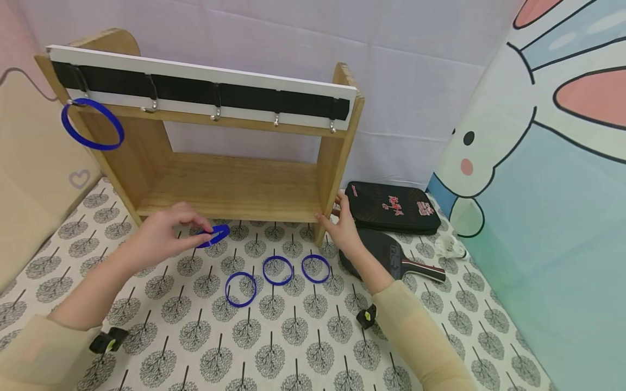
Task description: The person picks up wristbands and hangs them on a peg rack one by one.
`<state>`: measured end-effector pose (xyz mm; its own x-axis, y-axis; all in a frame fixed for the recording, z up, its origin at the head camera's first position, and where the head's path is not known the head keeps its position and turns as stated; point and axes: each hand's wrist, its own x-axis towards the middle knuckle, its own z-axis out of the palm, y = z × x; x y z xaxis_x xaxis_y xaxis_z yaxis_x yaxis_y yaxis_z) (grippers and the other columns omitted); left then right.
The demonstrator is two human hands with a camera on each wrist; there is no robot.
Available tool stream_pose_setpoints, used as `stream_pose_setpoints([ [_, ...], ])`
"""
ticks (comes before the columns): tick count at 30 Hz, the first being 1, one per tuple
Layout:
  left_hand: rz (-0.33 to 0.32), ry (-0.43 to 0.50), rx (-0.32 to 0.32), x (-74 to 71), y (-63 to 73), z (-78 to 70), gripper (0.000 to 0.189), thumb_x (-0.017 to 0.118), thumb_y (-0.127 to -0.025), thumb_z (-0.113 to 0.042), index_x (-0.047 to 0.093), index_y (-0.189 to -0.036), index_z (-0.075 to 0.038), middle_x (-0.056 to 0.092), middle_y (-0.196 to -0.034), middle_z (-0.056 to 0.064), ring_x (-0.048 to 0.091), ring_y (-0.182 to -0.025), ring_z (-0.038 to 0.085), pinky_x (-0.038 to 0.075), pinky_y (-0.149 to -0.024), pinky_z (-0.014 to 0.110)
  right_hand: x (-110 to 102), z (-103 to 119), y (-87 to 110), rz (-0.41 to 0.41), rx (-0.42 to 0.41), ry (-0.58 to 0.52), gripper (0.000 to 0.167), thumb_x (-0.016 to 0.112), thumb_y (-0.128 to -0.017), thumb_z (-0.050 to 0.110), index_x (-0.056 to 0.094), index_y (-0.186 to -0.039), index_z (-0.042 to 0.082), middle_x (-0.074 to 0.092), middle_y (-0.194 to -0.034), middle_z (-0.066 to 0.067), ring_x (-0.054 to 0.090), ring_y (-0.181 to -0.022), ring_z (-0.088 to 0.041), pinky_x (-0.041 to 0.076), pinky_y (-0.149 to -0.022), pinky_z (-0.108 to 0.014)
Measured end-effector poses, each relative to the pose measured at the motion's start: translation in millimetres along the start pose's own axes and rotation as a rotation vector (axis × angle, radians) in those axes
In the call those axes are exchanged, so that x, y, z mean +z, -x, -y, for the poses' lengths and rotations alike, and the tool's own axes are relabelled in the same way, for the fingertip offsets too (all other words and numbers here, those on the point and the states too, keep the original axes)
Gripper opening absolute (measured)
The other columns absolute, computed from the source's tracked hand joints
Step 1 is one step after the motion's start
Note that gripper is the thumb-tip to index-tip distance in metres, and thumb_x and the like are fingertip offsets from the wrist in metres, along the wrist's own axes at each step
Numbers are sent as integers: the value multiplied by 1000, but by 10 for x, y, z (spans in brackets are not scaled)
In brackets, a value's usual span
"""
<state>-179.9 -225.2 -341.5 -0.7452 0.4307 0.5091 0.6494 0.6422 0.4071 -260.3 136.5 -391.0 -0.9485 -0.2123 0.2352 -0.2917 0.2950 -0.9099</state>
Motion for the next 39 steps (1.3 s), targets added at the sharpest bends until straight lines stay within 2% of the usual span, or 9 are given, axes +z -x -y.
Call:
stream_pose_setpoints([
  [6, -46, -9, 50, -165, -106, -113, 31, 83, -64, -1, 69, -86, -18, 59, -85, -12, 53, -79, 0, 43, -67, 8, -8, 254, 77, 19, 9, 6, 71, 58, -92, 5, 14, -147, 8, 25, -147, -23, 44, -124, -40, 48, -92, -52],
  [10, -66, -48, 37, -322, -160, -197, 31, 82, -66, 1, 68, -88, -16, 60, -87, -11, 53, -82, 2, 43, -73, 9, -8, 289, 92, 18, 8, 15, 70, 58, -92, 4, 15, -147, 6, 26, -146, -24, 44, -124, -41, 48, -92, -52],
  [16, -115, -85, 47, -552, -246, -297, 28, 80, -68, 2, 69, -88, -15, 61, -87, -7, 52, -79, -6, 40, -74, 6, -9, 283, 91, 24, 4, 14, 70, 58, -92, 5, 15, -147, 7, 25, -146, -24, 44, -124, -41, 48, -92, -54],
  [19, -138, -97, 86, -660, -304, -328, 30, 80, -66, 5, 69, -86, -14, 59, -87, -7, 49, -73, -7, 39, -65, 6, -11, 275, 91, 26, 11, 16, 70, 58, -92, 6, 15, -147, 8, 25, -146, -22, 44, -125, -40, 48, -92, -53],
  [23, -191, -78, 149, -821, -399, -379, 32, 80, -62, 11, 70, -85, -10, 61, -85, -5, 48, -75, -6, 37, -64, 8, -15, 270, 89, 22, 13, 14, 70, 58, -92, 6, 15, -147, 9, 26, -146, -22, 44, -125, -40, 48, -92, -53],
  [26, -245, -63, 176, -957, -484, -438, 29, 78, -63, 13, 70, -84, -5, 62, -85, -7, 49, -81, -7, 37, -68, 8, -21, 271, 86, 18, 7, 9, 70, 58, -92, 5, 16, -147, 9, 26, -147, -22, 44, -124, -41, 48, -92, -53],
  [31, -339, -78, 143, -1164, -594, -506, 24, 74, -66, 16, 70, -83, 0, 56, -86, -25, 46, -78, -9, 34, -68, 8, -35, 258, 103, 17, 15, 9, 70, 58, -93, 7, 16, -147, 11, 25, -148, -20, 44, -125, -39, 48, -91, -53],
  [35, -396, -104, 79, -1278, -629, -468, 21, 72, -69, 17, 69, -86, 5, 54, -88, -33, 46, -78, -12, 34, -65, 8, -31, 255, 120, 23, 14, 13, 69, 58, -93, 7, 16, -147, 11, 25, -148, -21, 43, -126, -39, 48, -92, -53],
  [39, -431, -119, 22, -1358, -686, -413, 15, 71, -75, 11, 68, -89, 7, 53, -85, -36, 46, -76, -13, 34, -64, 9, -21, 260, 112, 26, 7, 16, 69, 58, -93, 7, 16, -147, 10, 25, -148, -21, 44, -126, -40, 47, -93, -53],
])
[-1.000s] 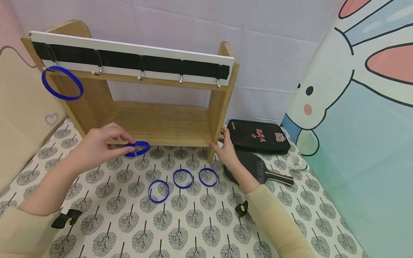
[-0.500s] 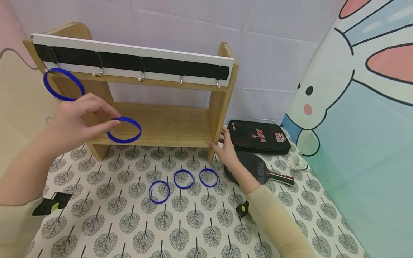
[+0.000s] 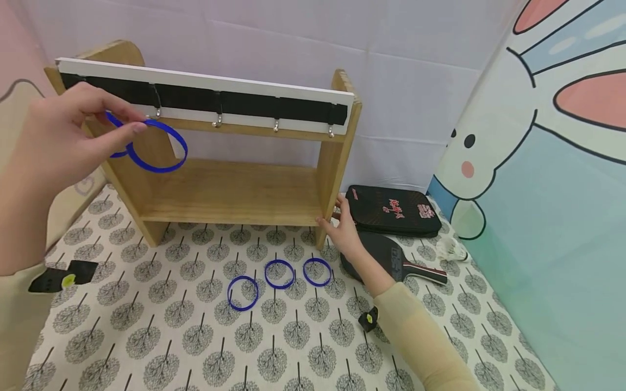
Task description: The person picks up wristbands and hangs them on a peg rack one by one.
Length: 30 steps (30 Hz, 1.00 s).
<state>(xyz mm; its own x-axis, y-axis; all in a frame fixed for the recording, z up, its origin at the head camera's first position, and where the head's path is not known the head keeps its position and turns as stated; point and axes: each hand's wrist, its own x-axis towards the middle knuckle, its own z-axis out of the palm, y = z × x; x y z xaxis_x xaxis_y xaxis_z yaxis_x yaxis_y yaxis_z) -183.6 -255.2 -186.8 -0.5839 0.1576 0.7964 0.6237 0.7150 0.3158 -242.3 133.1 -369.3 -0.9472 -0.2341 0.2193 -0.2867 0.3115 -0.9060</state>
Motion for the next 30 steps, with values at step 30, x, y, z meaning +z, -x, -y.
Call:
stream_pose_setpoints([
  [30, 69, -204, -79, 21, -121, 73, 18, 70, -83, -7, 71, -100, -1, 55, -82, -25, 30, -88, -14, 28, -65, 8, -14, 31, -23, -5, -2, -14, 68, 58, -92, 5, 16, -146, 8, 25, -147, -22, 43, -126, -40, 48, -93, -53],
])
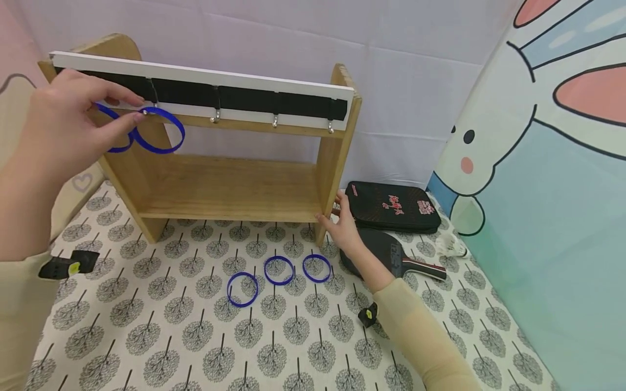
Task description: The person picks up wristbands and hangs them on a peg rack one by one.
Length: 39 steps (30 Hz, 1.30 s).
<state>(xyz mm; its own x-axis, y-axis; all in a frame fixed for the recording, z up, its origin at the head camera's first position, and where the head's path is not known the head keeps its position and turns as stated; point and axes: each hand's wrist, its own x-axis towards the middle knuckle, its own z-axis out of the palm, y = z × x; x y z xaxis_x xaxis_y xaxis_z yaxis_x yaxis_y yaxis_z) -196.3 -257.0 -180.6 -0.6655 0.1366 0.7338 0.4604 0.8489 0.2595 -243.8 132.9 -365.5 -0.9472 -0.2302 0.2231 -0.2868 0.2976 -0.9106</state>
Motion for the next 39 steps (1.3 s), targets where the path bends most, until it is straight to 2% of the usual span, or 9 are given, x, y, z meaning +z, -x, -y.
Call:
stream_pose_setpoints([
  [5, -8, -28, 101, -18, 46, -146, 33, 70, -81, -1, 64, -114, 1, 62, -96, 20, 46, -93, 18, 24, -70, 8, -12, 5, 11, -5, 3, 7, 68, 58, -92, 6, 16, -146, 9, 25, -147, -21, 43, -126, -40, 48, -93, -53],
  [7, -21, -23, 149, -13, 79, -203, 38, 71, -78, 3, 62, -115, 1, 61, -99, 20, 46, -92, 26, 23, -71, 9, -10, 11, 15, -4, 7, 12, 69, 58, -93, 6, 16, -147, 9, 25, -147, -21, 43, -126, -40, 48, -93, -52],
  [12, -33, 45, 216, 77, 200, -322, 41, 75, -72, 6, 65, -111, -1, 64, -107, 15, 46, -92, 15, 27, -75, 7, 2, 20, 16, 2, 10, 19, 69, 58, -93, 7, 15, -147, 8, 26, -147, -21, 43, -126, -39, 48, -93, -52],
  [16, 12, 112, 263, 204, 317, -385, 42, 77, -69, 7, 66, -109, -2, 65, -108, 13, 49, -94, 21, 29, -84, 6, 5, -9, 4, -2, 8, 7, 70, 59, -92, 7, 15, -148, 8, 25, -147, -21, 43, -127, -40, 47, -93, -53],
  [23, 115, 184, 303, 493, 541, -429, 43, 76, -71, 4, 64, -112, -5, 65, -110, 8, 52, -97, 19, 34, -93, 10, 43, -309, -86, -56, -16, 10, 70, 63, -91, 15, 22, -147, 21, 32, -144, -12, 48, -124, -32, 51, -89, -47],
  [27, 158, 226, 329, 673, 658, -455, 42, 75, -72, 3, 64, -111, -6, 65, -109, 7, 54, -99, 20, 37, -95, 14, 48, -311, -78, -70, -28, 16, 70, 64, -90, 18, 24, -147, 23, 34, -144, -12, 48, -124, -33, 51, -89, -49],
  [29, 194, 246, 320, 766, 724, -464, 41, 75, -73, 0, 64, -111, -7, 65, -109, 4, 54, -102, 18, 38, -92, 13, 45, -317, -81, -71, -29, 24, 71, 65, -90, 19, 23, -148, 23, 34, -145, -12, 48, -124, -34, 51, -89, -50],
  [34, 311, 313, 311, 1067, 979, -448, 41, 78, -73, -10, 63, -112, -10, 65, -113, 2, 55, -108, 19, 43, -99, 29, 46, -371, -109, -72, -21, 34, 72, 65, -90, 20, 22, -148, 25, 34, -145, -10, 48, -124, -32, 51, -89, -48],
  [39, 459, 351, 282, 1367, 1285, -427, 38, 78, -75, -16, 65, -110, -15, 64, -113, -1, 55, -110, 21, 45, -96, 46, 35, -231, -58, -47, -15, 14, 72, 63, -91, 14, 20, -148, 18, 31, -146, -16, 46, -124, -37, 50, -90, -51],
])
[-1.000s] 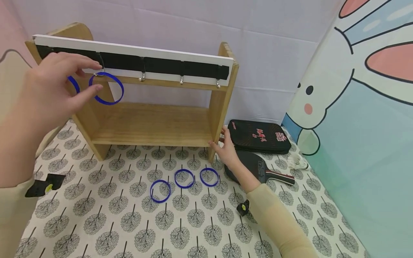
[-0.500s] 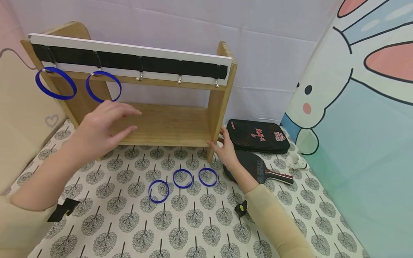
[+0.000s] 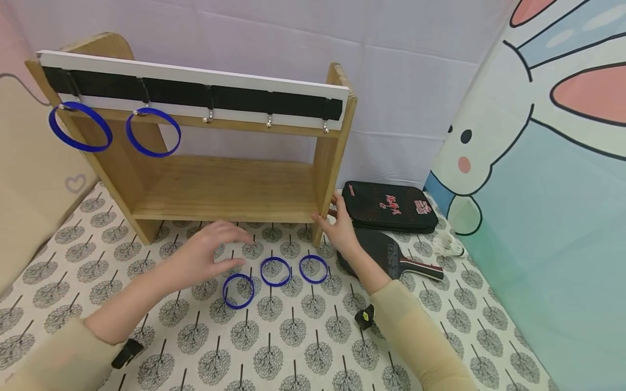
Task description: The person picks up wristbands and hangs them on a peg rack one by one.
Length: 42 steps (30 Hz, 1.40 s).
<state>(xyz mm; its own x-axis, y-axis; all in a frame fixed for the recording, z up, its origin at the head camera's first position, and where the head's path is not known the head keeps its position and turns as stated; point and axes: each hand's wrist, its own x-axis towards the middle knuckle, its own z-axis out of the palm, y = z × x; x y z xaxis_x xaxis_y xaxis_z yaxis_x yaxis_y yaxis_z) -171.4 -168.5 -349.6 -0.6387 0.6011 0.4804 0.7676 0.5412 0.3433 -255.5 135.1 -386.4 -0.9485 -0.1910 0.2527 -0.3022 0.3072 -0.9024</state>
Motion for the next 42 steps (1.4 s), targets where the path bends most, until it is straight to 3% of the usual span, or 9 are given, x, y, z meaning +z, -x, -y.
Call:
stream_pose_setpoints([
  [5, 109, 36, -72, 256, 120, 125, 32, 78, -76, -22, 66, -106, -20, 64, -109, -8, 55, -108, 17, 47, -93, 47, -3, 199, 74, 12, -5, -1, 71, 61, -91, 8, 19, -148, 9, 29, -146, -21, 44, -125, -41, 49, -91, -52],
  [11, 206, 79, -99, 419, 193, 321, 31, 80, -73, -26, 67, -101, -17, 64, -102, -12, 58, -103, 15, 47, -95, 46, -4, 258, 94, 19, 12, 10, 70, 60, -92, 8, 19, -148, 10, 29, -146, -21, 44, -126, -40, 49, -92, -51],
  [16, 276, 89, -111, 503, 217, 467, 24, 78, -75, -25, 67, -95, -18, 64, -100, -11, 59, -102, 18, 34, -106, 54, -18, 252, 96, 23, 25, 2, 70, 60, -92, 8, 18, -148, 10, 29, -145, -21, 44, -126, -40, 49, -92, -51],
  [21, 325, 106, -113, 544, 242, 600, 20, 78, -74, -21, 66, -90, -19, 63, -94, -13, 60, -94, 12, 28, -109, 55, -23, 250, 93, 28, 28, -1, 70, 60, -92, 8, 18, -148, 9, 29, -145, -21, 43, -126, -40, 49, -92, -51],
  [26, 379, 150, -186, 541, 265, 686, 18, 78, -74, -22, 64, -85, -24, 58, -80, -17, 52, -80, 6, 46, -88, 40, -22, 247, 79, 32, 13, -2, 70, 60, -91, 6, 19, -148, 9, 30, -144, -21, 45, -125, -39, 50, -91, -50],
  [28, 400, 158, -209, 542, 268, 705, 17, 78, -75, -23, 64, -83, -26, 55, -76, -18, 49, -77, 5, 45, -77, 32, -18, 247, 74, 33, 6, -3, 70, 60, -91, 6, 19, -148, 9, 30, -143, -21, 46, -124, -39, 50, -91, -49],
  [36, 412, 137, -209, 557, 240, 709, 16, 76, -76, -21, 62, -76, -29, 53, -70, -19, 46, -71, 3, 42, -70, 24, -12, 259, 73, 32, 0, -9, 70, 60, -91, 5, 19, -147, 8, 30, -143, -22, 45, -123, -40, 50, -91, -49],
  [39, 419, 150, -224, 553, 224, 690, 15, 75, -77, -19, 62, -76, -27, 53, -71, -18, 47, -71, 4, 44, -72, 27, -12, 260, 72, 32, 5, -10, 70, 60, -91, 5, 19, -147, 8, 30, -143, -22, 45, -123, -40, 50, -91, -49],
  [42, 412, 166, -236, 543, 204, 666, 14, 74, -78, -18, 63, -76, -26, 55, -70, -18, 50, -70, 3, 45, -91, 40, -12, 257, 71, 29, 9, -12, 70, 60, -91, 5, 19, -147, 8, 31, -142, -22, 46, -123, -40, 50, -91, -49],
])
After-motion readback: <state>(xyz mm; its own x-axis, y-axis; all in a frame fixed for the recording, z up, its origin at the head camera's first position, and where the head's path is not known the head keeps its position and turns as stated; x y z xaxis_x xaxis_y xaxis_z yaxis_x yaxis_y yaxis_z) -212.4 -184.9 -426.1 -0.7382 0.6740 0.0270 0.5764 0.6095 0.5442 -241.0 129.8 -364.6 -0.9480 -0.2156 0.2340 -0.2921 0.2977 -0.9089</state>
